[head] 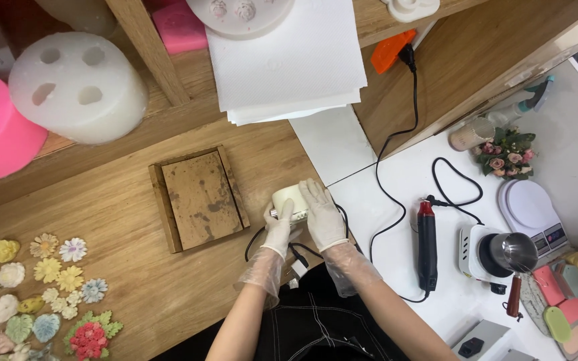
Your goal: Cleaning a wax melter and heating the workspace surface using a heat gun and cloth in a candle studio.
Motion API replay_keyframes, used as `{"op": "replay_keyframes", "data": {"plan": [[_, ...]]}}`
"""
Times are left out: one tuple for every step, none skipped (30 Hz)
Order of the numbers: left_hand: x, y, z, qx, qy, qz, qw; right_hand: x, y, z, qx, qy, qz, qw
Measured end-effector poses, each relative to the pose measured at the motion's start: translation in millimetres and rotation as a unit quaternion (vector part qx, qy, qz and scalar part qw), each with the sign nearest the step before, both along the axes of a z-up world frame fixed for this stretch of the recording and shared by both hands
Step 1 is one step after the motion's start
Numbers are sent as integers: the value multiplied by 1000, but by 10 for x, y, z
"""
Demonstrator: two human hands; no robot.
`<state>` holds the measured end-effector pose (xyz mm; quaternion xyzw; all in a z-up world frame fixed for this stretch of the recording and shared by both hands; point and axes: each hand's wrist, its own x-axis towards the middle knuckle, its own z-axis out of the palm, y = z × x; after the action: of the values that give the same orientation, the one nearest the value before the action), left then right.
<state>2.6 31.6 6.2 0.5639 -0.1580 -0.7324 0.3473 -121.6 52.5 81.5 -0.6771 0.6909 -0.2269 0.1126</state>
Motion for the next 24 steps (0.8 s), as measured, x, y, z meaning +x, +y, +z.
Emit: {"op": "replay_keyframes", "data": {"plan": [[14,25,-18,4,-1,-1,1000,16,19,41,4,-1,-1,1000],[13,13,-29,1,12,3,1000,17,6,91,-4,8,24,1000],[13,1,-39,-2,25,6,1000,21,-8,143,-11,17,48,999],[-4,-11,-75,-2,25,7,1000,25,6,148,-11,17,49,999],[-18,-23,-112,-2,22,15,1000,32,21,153,-22,21,67,997],[-31,-21,-153,-2,18,23,1000,40,47,154,-32,24,85,996],[-43,-33,-219,-1,18,24,1000,103,75,170,-31,24,85,996],[-54,-43,-284,-2,31,47,998,166,106,187,-30,21,98,995],[-65,-51,-347,-3,44,69,997,229,139,206,-30,18,110,993],[-109,-79,-776,-5,44,70,997,274,143,229,-31,18,111,993],[-153,-108,-1203,-28,81,126,988,320,148,253,-35,28,151,987],[-201,-121,-1631,-50,118,181,975,365,168,277,-37,38,191,980],[-162,-100,-1538,-50,119,181,975,353,160,250,-37,39,191,980],[-139,-104,-1442,-45,42,148,987,328,132,226,-30,19,203,978],[-114,-108,-1350,-39,-36,113,992,306,104,199,-23,-1,216,976],[-94,-92,-974,-37,-35,114,992,223,113,139,-20,0,216,976],[-71,-80,-602,-17,-54,89,994,141,121,77,-20,-23,185,982],[-55,-81,-228,3,-71,63,995,51,121,18,-21,-46,154,987],[-72,-65,-355,4,-70,64,996,-24,135,37,-19,-44,154,987],[-82,-69,-477,-10,-78,60,995,-92,128,58,-21,-80,81,993],[-94,-75,-600,-24,-85,56,994,-161,119,80,-22,-115,8,993],[-82,-70,-554,-22,-85,56,995,-179,146,60,-20,-114,8,993],[-72,-65,-510,-17,-90,64,994,-201,173,40,-26,-62,9,998],[-71,-75,-463,-14,-96,72,993,-230,190,22,-34,-9,11,999]]}}
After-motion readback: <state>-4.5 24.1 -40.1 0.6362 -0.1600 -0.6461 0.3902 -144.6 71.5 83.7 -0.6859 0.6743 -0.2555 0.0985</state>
